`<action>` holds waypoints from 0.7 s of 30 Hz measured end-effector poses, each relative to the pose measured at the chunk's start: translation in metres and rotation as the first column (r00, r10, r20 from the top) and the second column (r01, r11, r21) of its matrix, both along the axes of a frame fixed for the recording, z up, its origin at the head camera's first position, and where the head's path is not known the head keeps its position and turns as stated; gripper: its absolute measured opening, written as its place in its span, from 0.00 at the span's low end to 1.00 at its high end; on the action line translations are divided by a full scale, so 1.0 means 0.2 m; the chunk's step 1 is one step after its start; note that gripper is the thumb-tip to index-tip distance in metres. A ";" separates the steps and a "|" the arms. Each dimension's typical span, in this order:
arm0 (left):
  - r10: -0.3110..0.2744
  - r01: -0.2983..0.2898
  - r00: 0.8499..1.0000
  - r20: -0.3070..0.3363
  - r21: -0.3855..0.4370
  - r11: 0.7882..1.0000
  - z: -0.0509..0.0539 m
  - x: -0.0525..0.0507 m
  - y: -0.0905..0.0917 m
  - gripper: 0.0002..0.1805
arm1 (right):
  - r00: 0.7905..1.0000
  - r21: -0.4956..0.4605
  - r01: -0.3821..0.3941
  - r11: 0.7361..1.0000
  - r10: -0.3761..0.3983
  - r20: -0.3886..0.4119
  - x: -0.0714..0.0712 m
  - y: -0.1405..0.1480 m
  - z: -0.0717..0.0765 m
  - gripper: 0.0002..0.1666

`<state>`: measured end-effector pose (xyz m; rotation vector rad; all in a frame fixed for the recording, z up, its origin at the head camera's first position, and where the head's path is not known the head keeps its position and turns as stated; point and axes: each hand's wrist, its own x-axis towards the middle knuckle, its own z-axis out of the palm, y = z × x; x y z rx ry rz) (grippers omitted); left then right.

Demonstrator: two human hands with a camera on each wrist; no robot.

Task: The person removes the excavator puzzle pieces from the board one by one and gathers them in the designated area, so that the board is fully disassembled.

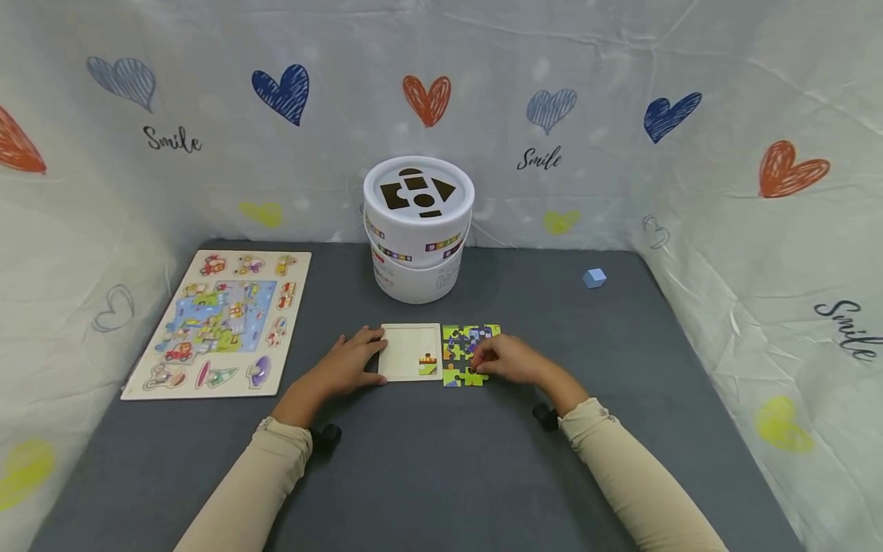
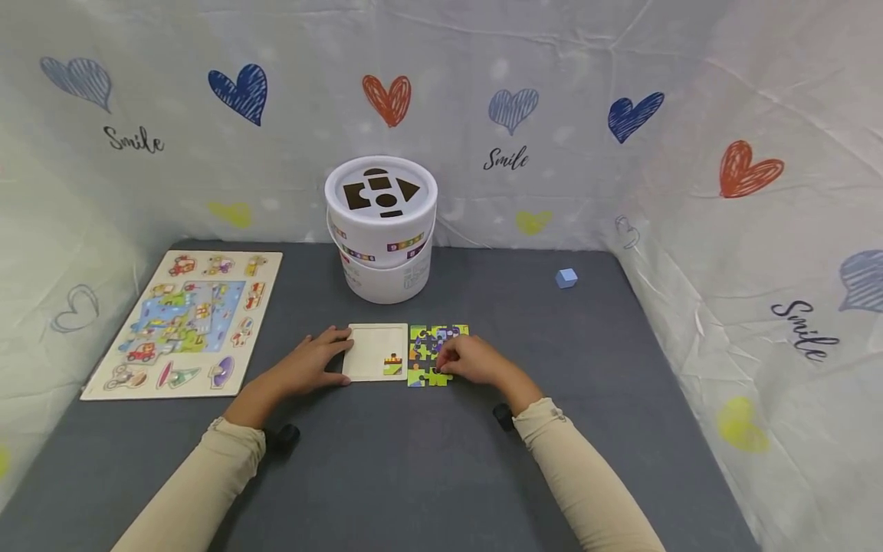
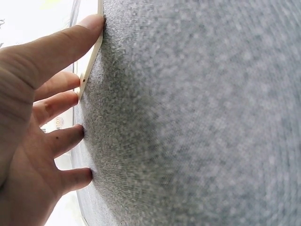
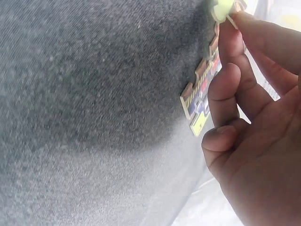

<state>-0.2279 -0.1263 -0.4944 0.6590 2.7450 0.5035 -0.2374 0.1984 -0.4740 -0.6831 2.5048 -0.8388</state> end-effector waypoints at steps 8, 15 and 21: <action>0.002 -0.002 1.000 0.003 -0.001 1.000 0.00 -0.02 -0.01 0.40 | 0.999 0.014 0.039 0.999 -0.038 -0.036 -0.01 -0.06 0.00 0.05; -0.001 0.001 1.000 0.004 -0.006 1.000 0.00 -0.01 0.00 0.40 | 0.960 0.142 -0.081 0.987 0.116 -0.255 -0.03 -0.29 -0.02 0.16; 0.015 -0.015 1.000 0.017 0.001 1.000 0.01 -0.01 0.00 0.40 | 0.942 0.197 -0.073 0.978 0.132 -0.308 -0.04 -0.37 -0.05 0.14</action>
